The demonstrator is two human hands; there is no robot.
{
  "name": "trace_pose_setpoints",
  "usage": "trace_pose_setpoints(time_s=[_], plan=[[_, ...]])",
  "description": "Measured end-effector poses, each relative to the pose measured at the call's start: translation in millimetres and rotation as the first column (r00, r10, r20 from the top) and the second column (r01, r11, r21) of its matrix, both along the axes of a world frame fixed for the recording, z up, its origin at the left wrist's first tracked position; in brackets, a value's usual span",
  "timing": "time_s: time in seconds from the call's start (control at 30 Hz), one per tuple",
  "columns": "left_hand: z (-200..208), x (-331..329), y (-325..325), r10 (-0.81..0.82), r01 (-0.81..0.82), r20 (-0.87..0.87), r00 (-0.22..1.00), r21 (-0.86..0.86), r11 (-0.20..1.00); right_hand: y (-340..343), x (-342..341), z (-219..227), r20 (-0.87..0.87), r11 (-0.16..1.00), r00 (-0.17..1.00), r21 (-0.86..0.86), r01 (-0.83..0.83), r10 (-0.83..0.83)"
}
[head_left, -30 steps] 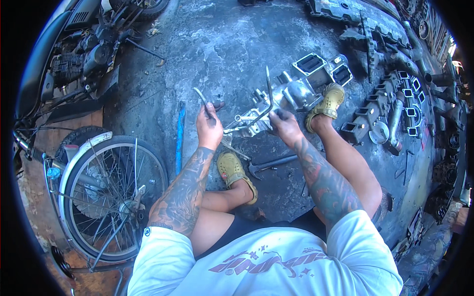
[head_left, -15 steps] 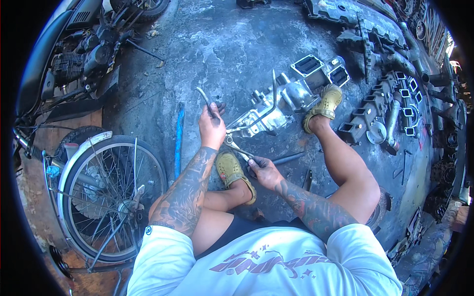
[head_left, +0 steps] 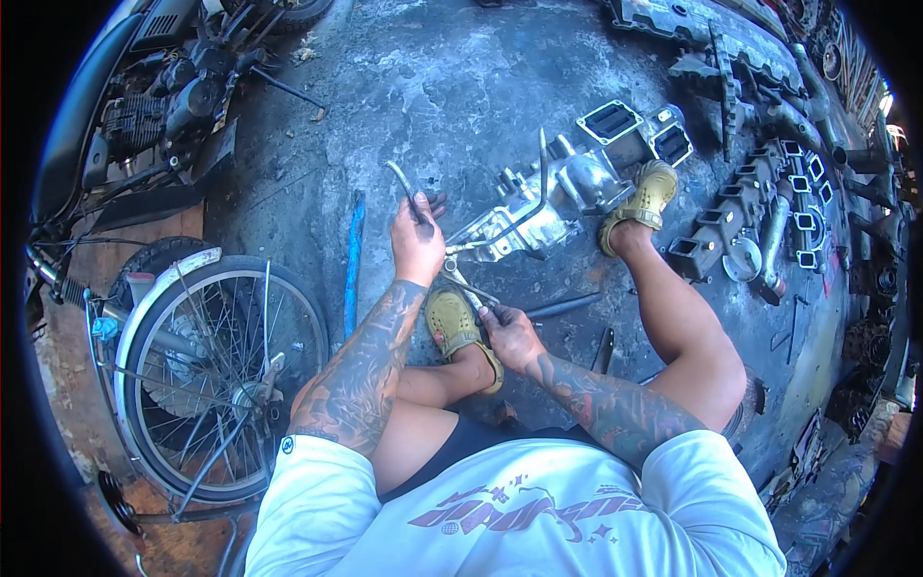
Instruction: Disassembling various automotive engine intake and manifold components using hand tools.
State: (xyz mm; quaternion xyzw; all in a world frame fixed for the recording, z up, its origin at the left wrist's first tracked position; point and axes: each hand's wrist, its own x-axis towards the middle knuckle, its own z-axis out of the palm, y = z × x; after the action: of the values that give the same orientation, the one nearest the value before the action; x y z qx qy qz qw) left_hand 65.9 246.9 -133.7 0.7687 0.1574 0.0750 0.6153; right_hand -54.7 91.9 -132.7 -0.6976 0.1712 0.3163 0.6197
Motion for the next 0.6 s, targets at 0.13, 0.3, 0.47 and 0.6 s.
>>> trace_pose_setpoints(time_s=[0.13, 0.3, 0.47, 0.6], plan=[[0.5, 0.4, 0.1, -0.025, 0.024, -0.052, 0.998, -0.019, 1.0, -29.0, 44.0, 17.3, -0.108, 0.92, 0.94, -0.197, -0.339, 0.324], [1.6, -2.1, -3.2, -0.02, 0.02, 0.015, 1.0, 0.03, 0.999, -49.7, 142.5, 6.4, 0.158, 0.814, 0.851, -0.422, -0.401, 0.501], [1.7, 2.4, -1.4, -0.021, 0.021, -0.03, 0.999, 0.012, 1.0, -37.1, 153.9, -5.5, 0.183, 0.966, 0.962, -0.197, -0.168, 0.204], [-1.4, 2.4, 0.3, -0.034, 0.034, -0.007, 0.999, 0.002, 0.999, -32.6, 126.2, -4.9, 0.01, 0.969, 0.987, 0.191, 0.157, -0.161]])
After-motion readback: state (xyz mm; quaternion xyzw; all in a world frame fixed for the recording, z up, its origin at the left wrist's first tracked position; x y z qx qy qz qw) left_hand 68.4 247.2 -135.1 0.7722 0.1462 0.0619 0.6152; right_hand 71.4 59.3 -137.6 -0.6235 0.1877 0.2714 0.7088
